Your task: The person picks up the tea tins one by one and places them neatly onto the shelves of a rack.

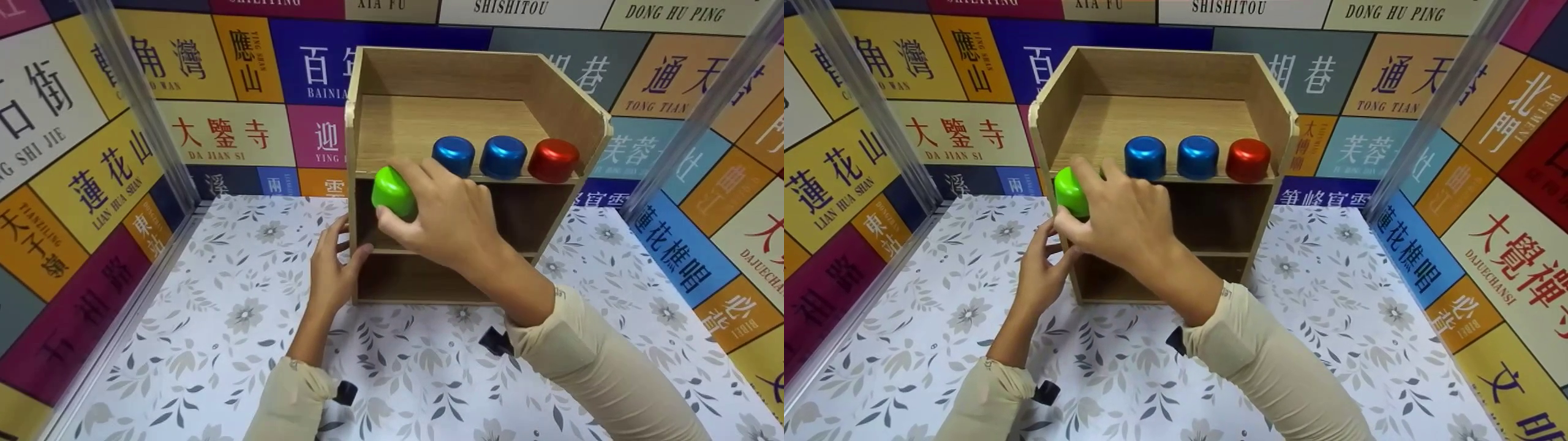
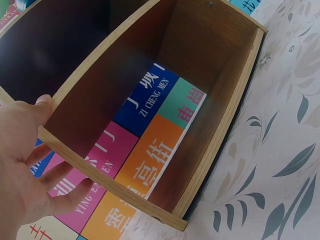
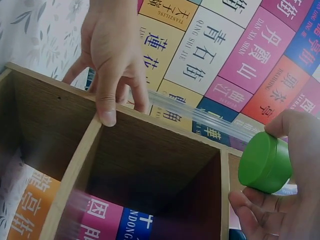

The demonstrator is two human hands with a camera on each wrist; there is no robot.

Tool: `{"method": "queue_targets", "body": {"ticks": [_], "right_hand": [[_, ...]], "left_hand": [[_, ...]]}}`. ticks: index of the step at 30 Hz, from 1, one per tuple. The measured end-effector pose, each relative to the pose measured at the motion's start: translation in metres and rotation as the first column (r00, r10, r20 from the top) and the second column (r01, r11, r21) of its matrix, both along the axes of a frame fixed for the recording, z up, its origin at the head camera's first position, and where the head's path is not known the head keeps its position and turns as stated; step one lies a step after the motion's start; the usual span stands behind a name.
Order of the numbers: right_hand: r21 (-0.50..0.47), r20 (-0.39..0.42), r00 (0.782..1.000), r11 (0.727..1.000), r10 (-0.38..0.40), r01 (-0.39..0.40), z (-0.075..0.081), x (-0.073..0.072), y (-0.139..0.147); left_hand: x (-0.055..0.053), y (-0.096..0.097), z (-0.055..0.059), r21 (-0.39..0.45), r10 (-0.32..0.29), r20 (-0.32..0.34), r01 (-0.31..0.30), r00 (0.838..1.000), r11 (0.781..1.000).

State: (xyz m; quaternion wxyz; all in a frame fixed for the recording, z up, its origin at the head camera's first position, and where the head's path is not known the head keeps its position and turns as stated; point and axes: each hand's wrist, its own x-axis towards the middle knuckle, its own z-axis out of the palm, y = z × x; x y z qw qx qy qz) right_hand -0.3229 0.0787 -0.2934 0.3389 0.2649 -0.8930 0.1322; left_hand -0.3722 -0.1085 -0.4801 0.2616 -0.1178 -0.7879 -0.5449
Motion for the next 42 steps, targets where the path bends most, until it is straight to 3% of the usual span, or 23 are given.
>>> {"method": "queue_targets", "body": {"ticks": [6, 18, 42], "right_hand": [[-0.053, -0.024, 0.999, 0.998, -0.041, 0.040, 0.007, -0.004, -0.004], [-0.080, 0.029, 0.993, 0.989, -0.119, 0.121, 0.017, -0.009, -0.014], [-0.033, 0.098, 0.973, 0.977, -0.207, 0.211, 0.021, -0.023, -0.025]], "left_hand": [[0.000, 0.001, 0.000, 0.003, -0.003, 0.009, 0.003, 1.000, 1.000], [0.000, 0.001, 0.000, 0.019, -0.013, 0.020, 0.013, 1.000, 1.000], [0.000, 0.000, 0.001, 0.009, -0.001, 0.037, 0.001, 0.999, 1.000]]}}
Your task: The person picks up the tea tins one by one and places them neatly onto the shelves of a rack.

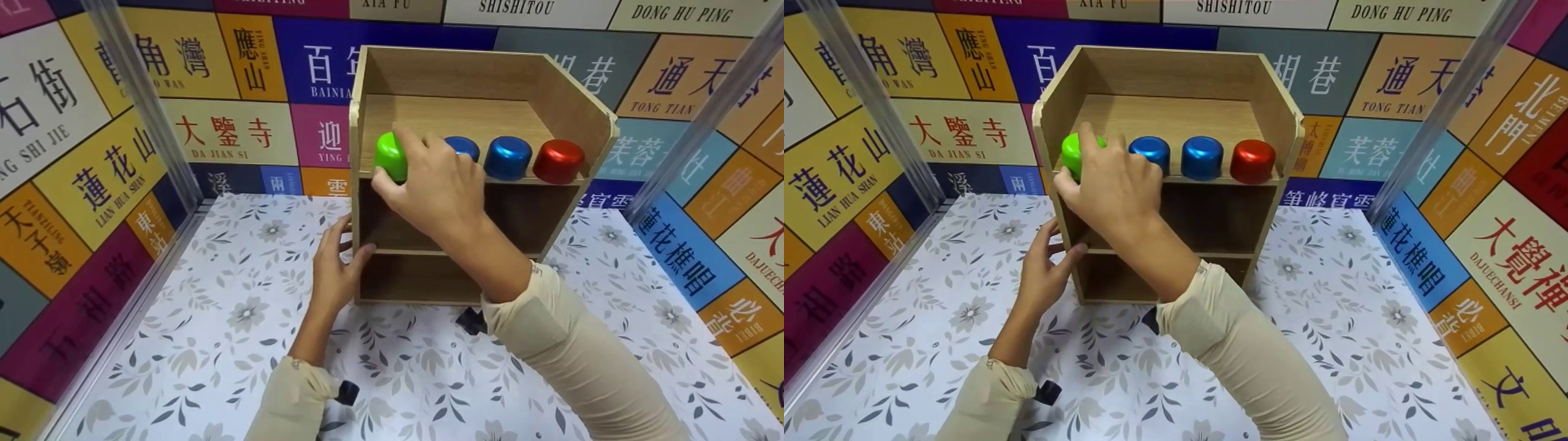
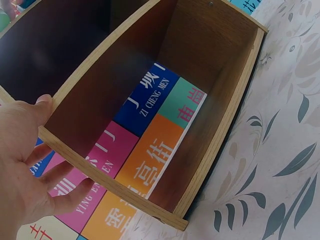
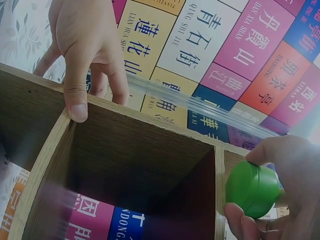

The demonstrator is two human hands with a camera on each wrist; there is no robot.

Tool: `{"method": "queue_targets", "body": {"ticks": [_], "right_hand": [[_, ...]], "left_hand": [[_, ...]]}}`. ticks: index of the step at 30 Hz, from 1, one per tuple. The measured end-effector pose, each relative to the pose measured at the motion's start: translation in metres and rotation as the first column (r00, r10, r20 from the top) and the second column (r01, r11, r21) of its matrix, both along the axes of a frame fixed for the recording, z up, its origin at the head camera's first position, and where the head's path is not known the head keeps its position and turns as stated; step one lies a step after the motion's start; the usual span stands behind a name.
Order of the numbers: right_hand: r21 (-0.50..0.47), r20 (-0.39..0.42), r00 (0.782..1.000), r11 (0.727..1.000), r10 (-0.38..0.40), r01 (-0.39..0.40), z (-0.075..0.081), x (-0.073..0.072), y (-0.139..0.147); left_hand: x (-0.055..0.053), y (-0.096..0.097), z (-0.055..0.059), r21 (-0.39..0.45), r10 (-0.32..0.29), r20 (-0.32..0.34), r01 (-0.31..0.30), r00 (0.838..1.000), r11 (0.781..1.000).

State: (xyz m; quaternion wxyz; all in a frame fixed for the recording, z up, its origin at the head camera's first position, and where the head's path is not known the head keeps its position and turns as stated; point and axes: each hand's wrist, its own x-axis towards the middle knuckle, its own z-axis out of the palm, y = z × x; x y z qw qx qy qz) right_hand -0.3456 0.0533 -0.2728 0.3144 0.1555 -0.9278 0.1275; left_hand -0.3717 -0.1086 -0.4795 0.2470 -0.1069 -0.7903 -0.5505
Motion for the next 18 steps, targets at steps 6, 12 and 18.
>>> {"method": "queue_targets", "body": {"ticks": [6, 12, 18], "right_hand": [[0.010, 0.025, 1.000, 1.000, -0.016, 0.015, -0.0004, -0.0029, -0.0008], [0.027, 0.028, 0.999, 0.999, -0.026, 0.025, -0.0010, -0.0052, -0.0024], [0.047, 0.056, 0.997, 0.998, -0.051, 0.049, -0.0009, -0.0057, -0.0042]], "left_hand": [[0.0002, -0.0004, 0.0004, -0.003, 0.002, 0.017, -0.002, 1.000, 1.000], [0.0000, -0.0004, 0.0002, 0.001, 0.002, 0.032, -0.002, 0.999, 1.000], [-0.0006, -0.0007, -0.0003, 0.001, -0.003, -0.001, 0.003, 1.000, 1.000]]}}
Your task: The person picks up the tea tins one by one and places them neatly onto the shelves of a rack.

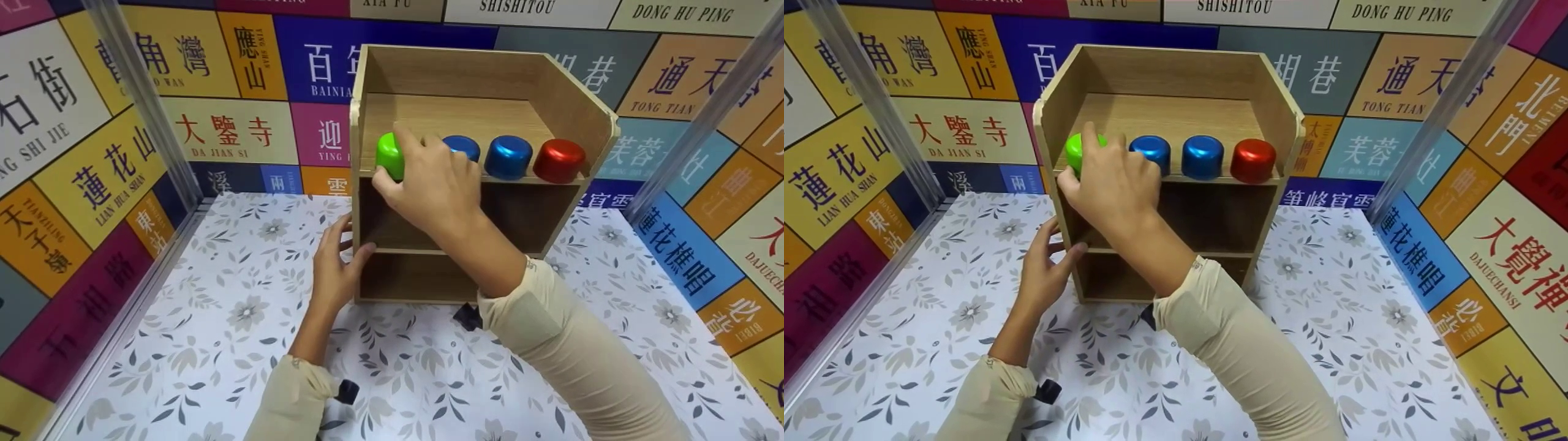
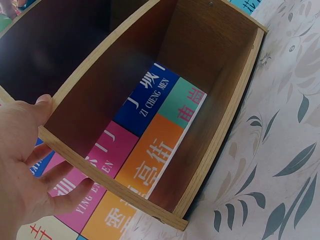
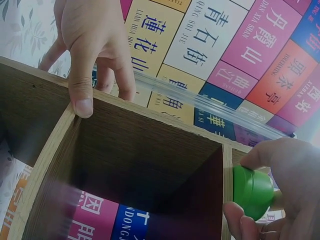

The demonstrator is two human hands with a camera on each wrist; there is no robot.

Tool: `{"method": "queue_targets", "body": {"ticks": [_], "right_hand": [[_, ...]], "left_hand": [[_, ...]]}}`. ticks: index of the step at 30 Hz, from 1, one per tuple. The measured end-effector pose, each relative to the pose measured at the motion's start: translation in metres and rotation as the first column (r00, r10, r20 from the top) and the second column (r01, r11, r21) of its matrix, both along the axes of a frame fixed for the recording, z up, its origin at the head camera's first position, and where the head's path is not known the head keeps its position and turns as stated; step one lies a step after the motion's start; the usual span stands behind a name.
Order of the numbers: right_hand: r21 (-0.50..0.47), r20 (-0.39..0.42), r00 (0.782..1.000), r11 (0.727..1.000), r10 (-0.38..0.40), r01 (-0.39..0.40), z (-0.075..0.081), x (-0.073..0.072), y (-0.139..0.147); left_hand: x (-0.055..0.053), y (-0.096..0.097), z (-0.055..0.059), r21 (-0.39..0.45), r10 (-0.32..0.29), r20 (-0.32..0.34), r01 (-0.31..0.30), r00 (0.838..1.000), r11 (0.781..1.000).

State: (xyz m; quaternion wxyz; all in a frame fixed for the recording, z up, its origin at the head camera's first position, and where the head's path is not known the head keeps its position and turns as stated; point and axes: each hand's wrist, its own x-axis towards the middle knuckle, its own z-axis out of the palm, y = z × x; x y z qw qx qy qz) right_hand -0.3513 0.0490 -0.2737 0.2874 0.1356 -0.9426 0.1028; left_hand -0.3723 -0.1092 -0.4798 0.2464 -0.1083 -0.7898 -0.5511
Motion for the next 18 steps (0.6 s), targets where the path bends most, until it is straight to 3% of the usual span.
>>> {"method": "queue_targets", "body": {"ticks": [3, 18], "right_hand": [[0.008, 0.015, 1.000, 1.000, -0.013, 0.012, -0.0004, 0.0002, 0.0000], [0.076, 0.046, 0.998, 0.997, -0.036, 0.032, -0.0047, 0.0002, -0.0047]], "left_hand": [[-0.0003, 0.0002, -0.0002, -0.002, -0.004, -0.016, 0.004, 1.000, 1.000], [0.0012, -0.0002, 0.0008, -0.018, 0.008, 0.034, -0.007, 0.999, 1.000]]}}
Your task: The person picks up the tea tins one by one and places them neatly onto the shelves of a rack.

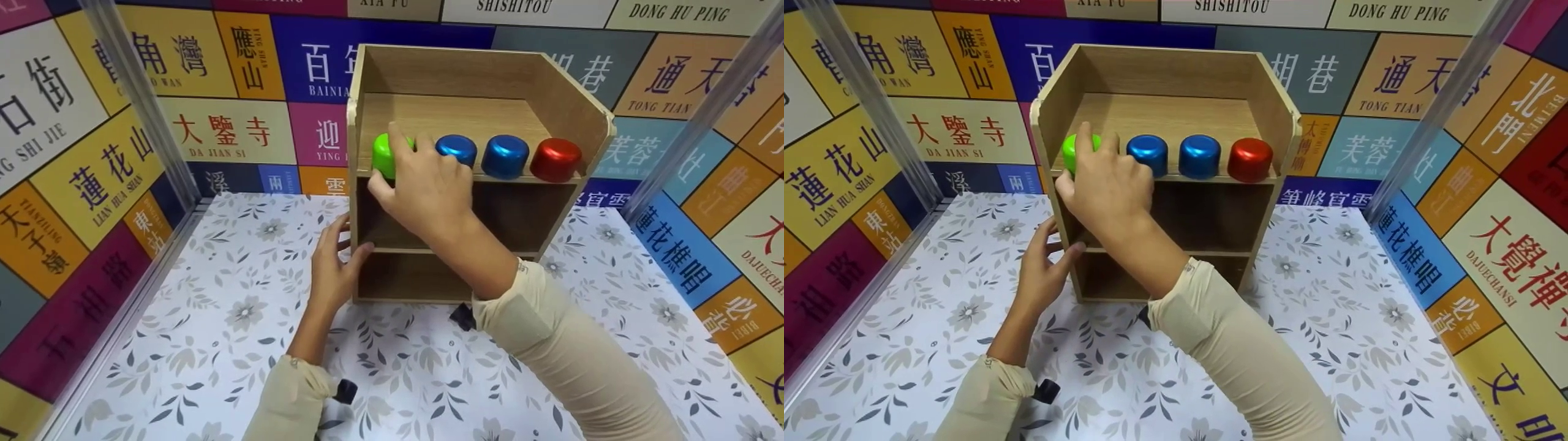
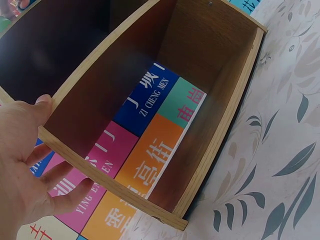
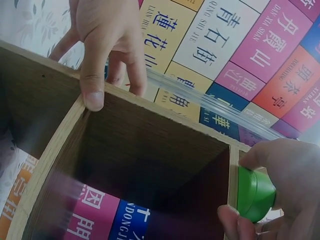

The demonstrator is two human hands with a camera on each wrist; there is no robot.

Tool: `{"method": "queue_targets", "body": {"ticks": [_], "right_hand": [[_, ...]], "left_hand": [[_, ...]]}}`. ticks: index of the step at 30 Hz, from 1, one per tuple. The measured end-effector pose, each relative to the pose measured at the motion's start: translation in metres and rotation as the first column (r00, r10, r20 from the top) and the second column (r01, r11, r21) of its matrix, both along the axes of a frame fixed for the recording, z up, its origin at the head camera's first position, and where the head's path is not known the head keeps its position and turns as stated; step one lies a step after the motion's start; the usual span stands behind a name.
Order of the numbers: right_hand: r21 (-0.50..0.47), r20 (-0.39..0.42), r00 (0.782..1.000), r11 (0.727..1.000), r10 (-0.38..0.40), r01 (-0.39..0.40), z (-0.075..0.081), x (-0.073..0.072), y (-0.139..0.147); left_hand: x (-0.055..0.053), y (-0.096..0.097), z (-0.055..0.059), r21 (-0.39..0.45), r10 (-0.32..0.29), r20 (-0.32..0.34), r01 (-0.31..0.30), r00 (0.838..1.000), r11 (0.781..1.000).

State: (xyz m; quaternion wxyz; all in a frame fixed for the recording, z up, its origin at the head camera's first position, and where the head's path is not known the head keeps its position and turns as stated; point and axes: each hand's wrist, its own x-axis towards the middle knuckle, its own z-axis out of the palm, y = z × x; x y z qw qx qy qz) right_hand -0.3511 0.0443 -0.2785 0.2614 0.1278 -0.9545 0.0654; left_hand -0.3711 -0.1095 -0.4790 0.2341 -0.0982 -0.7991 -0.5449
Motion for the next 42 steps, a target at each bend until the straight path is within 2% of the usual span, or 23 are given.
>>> {"method": "queue_targets", "body": {"ticks": [7, 15, 23, 31, 33, 35, 37, 40, 42], "right_hand": [[-0.004, -0.003, 1.000, 1.000, 0.005, -0.005, -0.002, 0.000, -0.003], [-0.002, -0.034, 0.999, 1.000, -0.004, 0.003, -0.006, -0.001, -0.006], [-0.007, 0.015, 1.000, 1.000, -0.007, 0.007, -0.002, 0.000, -0.004], [-0.026, 0.111, 0.994, 0.999, -0.018, 0.021, 0.009, 0.001, -0.004], [-0.037, 0.108, 0.994, 0.999, -0.012, 0.017, 0.012, 0.004, -0.004], [-0.047, 0.090, 0.996, 0.999, -0.003, 0.007, 0.014, 0.008, -0.005], [-0.053, 0.037, 0.999, 0.999, 0.008, -0.006, 0.017, 0.015, -0.004], [-0.050, -0.101, 0.995, 0.998, 0.023, -0.028, 0.020, 0.030, 0.001], [-0.046, -0.205, 0.978, 0.998, 0.038, -0.049, 0.020, 0.043, 0.007]], "left_hand": [[0.001, -0.001, -0.001, 0.004, 0.006, 0.020, -0.006, 1.000, 1.000], [0.003, -0.001, -0.005, 0.010, 0.002, -0.041, -0.002, 0.999, 1.000], [0.004, 0.002, -0.004, 0.008, -0.001, 0.000, 0.001, 1.000, 1.000], [0.002, 0.006, -0.002, 0.033, 0.028, -0.033, -0.027, 0.999, 0.999], [0.003, 0.007, -0.002, 0.048, 0.035, -0.038, -0.033, 0.999, 0.998], [0.004, 0.006, -0.002, 0.057, 0.040, -0.038, -0.038, 0.998, 0.998], [0.004, 0.006, -0.002, 0.063, 0.041, -0.044, -0.038, 0.998, 0.997], [0.005, 0.005, -0.001, 0.062, 0.035, -0.054, -0.032, 0.998, 0.998], [0.005, 0.005, 0.000, 0.062, 0.038, -0.061, -0.034, 0.997, 0.998]]}}
